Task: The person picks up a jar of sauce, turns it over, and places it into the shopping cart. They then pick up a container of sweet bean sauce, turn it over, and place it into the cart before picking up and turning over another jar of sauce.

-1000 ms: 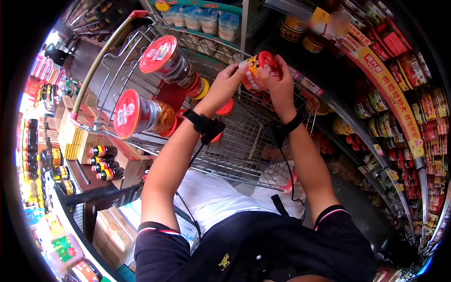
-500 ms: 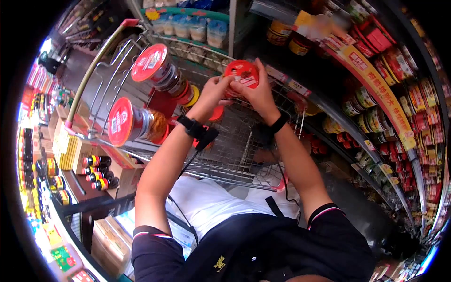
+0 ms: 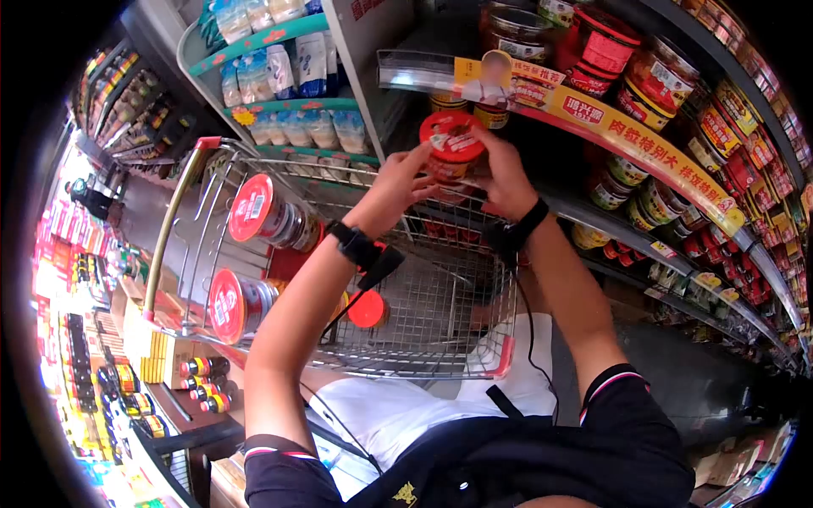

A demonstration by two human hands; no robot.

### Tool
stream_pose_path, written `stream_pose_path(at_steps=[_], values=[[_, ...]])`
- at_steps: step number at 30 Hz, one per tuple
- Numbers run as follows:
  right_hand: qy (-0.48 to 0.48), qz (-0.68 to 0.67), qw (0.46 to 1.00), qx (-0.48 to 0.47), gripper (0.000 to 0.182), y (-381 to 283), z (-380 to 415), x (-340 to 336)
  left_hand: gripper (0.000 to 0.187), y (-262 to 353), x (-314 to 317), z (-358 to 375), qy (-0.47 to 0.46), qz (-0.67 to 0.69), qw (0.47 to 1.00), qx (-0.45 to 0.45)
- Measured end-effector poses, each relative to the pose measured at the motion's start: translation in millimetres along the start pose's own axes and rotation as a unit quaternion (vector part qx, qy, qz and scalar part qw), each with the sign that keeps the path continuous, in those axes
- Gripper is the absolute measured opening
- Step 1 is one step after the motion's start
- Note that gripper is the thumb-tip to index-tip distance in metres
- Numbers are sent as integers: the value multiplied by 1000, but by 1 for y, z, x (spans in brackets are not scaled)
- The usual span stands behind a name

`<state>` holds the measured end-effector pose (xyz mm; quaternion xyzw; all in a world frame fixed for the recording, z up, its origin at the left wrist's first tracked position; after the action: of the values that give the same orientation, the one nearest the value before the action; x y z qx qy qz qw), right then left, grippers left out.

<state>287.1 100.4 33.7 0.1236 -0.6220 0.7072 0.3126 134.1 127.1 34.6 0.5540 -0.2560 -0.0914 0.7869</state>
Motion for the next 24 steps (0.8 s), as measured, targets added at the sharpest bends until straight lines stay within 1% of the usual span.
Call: stream_pose_path(at_steps=[3,4,6,7,8,10,12,13,15,16,17,18,19,20,21,22,23,24], values=[[57,81,993,-65,41,-34,-36,-36,44,0,29,-47,-9,-124,991,41],[87,79,988,-105,40,-46,-42,-42,42,-3,48,-60,-83,-86,993,16],[56,208,948,-234,40,-46,-106,-84,40,-16,63,-99,-101,-30,993,49],[47,181,956,-224,40,-47,-114,-87,39,-20,67,-122,-110,-3,992,68],[39,154,964,-214,41,-48,-121,-89,36,-25,65,-143,-88,-36,994,57],[42,282,904,-319,38,-46,-169,-121,39,-10,73,-162,-103,-169,957,212],[62,371,849,-370,36,-47,-189,-133,43,-6,80,-172,-121,-268,901,319],[79,400,834,-373,36,-46,-194,-141,46,-8,80,-177,-133,-300,877,352],[103,415,831,-357,36,-42,-201,-154,51,-14,81,-196,-143,-335,851,377],[111,402,843,-341,37,-41,-203,-158,52,-20,81,-212,-143,-339,852,372],[118,389,854,-325,37,-40,-205,-162,52,-24,78,-219,-121,-393,816,406],[104,398,848,-334,38,-43,-199,-156,52,-22,80,-218,-95,-445,775,438],[90,408,842,-342,39,-46,-189,-149,50,-4,92,-188,-44,-536,679,499],[84,438,821,-358,40,-45,-193,-152,48,5,102,-168,8,-615,568,547],[79,466,798,-374,41,-43,-198,-155,46,7,95,-175,6,-519,654,550],[81,511,758,-397,43,-35,-232,-176,43,6,88,-190,4,-414,729,544],[82,555,714,-420,45,-31,-248,-186,41,6,84,-197,1,-358,789,499],[60,515,755,-402,47,-41,-232,-173,38,4,78,-204,2,-292,842,454]])
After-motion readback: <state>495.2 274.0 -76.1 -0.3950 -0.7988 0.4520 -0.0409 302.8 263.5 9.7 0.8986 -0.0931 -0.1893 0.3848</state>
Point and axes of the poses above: each hand's wrist, its own z-axis away from the middle knuckle, its own x-axis out of the palm, y = z × x, the point moved 9 cm from there along -z, towards the middle knuckle, and after that the axes turned 4 degrees about y, right-handed, at the moved point
